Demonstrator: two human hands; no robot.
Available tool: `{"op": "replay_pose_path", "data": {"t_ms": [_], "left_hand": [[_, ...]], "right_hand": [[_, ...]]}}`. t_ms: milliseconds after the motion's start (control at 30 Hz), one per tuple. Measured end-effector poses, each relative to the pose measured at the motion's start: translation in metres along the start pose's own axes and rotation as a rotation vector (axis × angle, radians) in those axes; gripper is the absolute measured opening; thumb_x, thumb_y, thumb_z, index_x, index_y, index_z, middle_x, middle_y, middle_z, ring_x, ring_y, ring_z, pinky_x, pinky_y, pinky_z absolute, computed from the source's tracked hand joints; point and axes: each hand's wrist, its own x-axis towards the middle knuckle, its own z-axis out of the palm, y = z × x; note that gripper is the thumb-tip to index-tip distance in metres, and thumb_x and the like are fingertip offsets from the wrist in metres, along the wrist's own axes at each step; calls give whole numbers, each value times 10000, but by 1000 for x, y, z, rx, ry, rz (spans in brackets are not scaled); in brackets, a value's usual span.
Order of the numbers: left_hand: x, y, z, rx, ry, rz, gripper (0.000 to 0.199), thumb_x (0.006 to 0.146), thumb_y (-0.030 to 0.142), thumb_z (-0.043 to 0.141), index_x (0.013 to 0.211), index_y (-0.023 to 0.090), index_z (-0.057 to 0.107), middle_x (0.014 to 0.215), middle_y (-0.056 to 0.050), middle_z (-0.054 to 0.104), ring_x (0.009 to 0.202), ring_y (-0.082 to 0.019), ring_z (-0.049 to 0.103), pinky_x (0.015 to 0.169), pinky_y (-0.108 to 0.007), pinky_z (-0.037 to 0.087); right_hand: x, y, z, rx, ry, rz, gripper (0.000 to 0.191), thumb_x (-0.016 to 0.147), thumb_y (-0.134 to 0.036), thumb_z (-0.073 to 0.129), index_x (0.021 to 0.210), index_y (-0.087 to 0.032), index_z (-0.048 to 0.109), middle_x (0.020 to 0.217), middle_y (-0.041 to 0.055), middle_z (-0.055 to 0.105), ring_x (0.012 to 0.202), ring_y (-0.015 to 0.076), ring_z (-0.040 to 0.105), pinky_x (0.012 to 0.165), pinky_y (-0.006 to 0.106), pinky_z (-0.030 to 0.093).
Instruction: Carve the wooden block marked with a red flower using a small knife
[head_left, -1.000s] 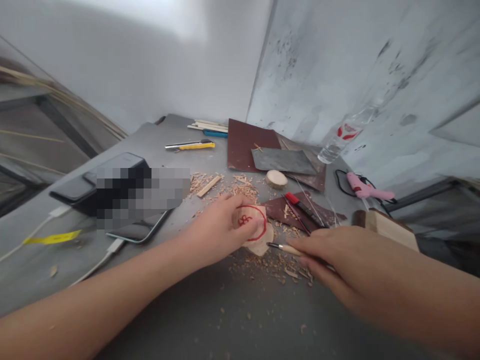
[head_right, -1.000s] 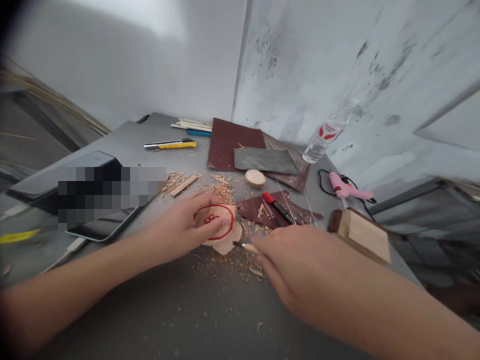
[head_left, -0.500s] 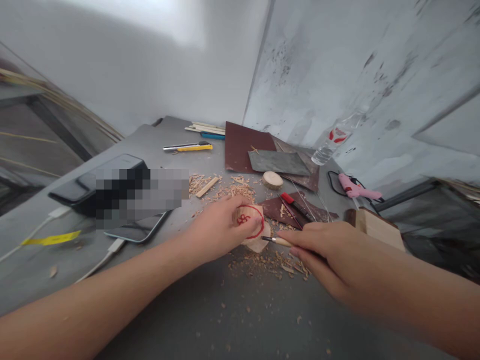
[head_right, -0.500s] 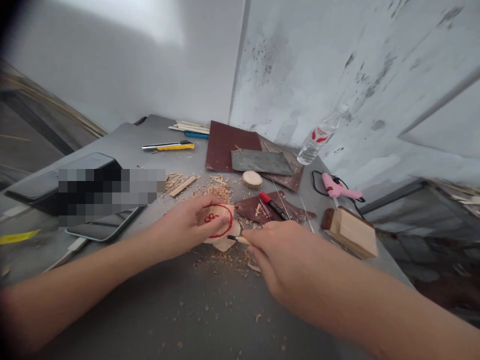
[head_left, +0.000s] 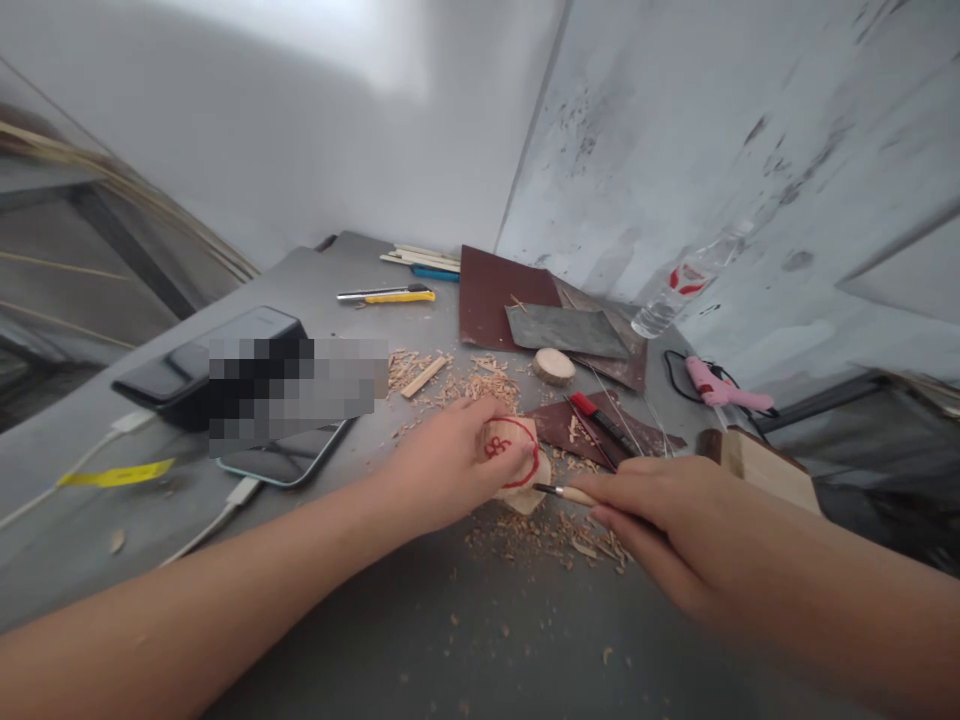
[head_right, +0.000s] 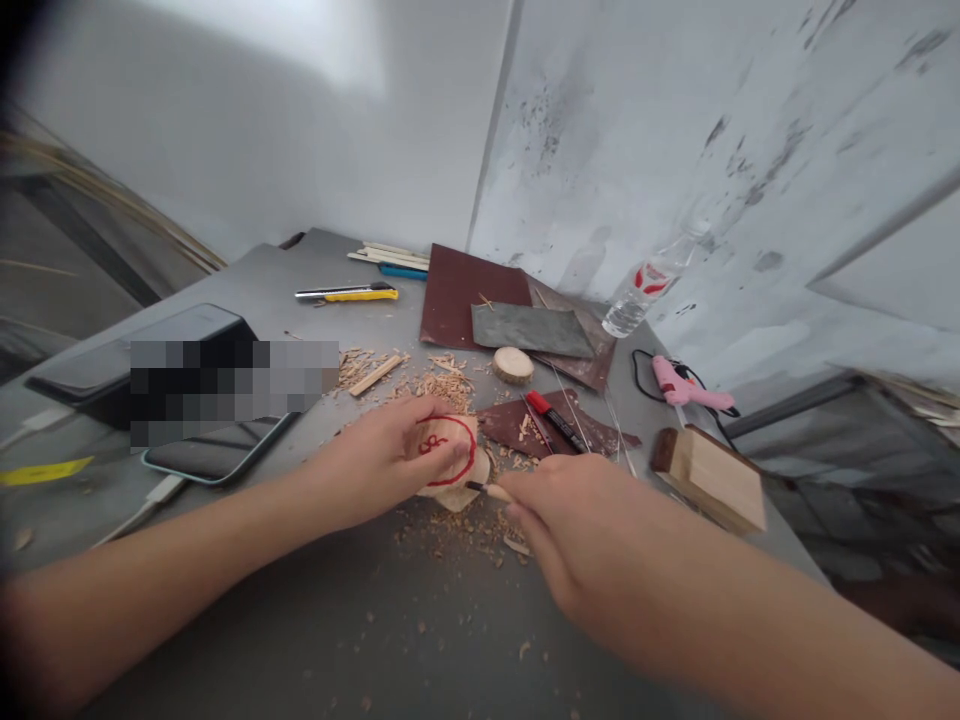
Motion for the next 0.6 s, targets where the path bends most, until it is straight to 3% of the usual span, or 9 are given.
{"op": "replay_pose_path", "data": {"t_ms": [233,467,600], "left_hand": [[2,-1,3,120,4,-3,330,982,504,503,1075,236,671,1097,-97,732,1003,-327,680,830,-430,490],[3,1,5,150,25,2,323,981,485,510,1050,227,692,1060,-115,747,938,-320,689,802,-430,512],[3,1,5,165,45,23,302,980,476,506,978,232,685,1000,-114,753,888,-317,677,746,-422,505]], "right_hand": [[5,-7,4,-45,-49,25,329,909,-46,520,1045,-215,768,887,68,777,757,199,710,715,294,524],[12,-24,9,-314,-279,129,631,665,55,600,1241,-171,727,1026,123,786,714,225,727,565,308,434],[20,-31,-3,-255,-177,200,231,808,-40,610,869,-220,741,727,47,743,573,195,667,513,306,343]]}}
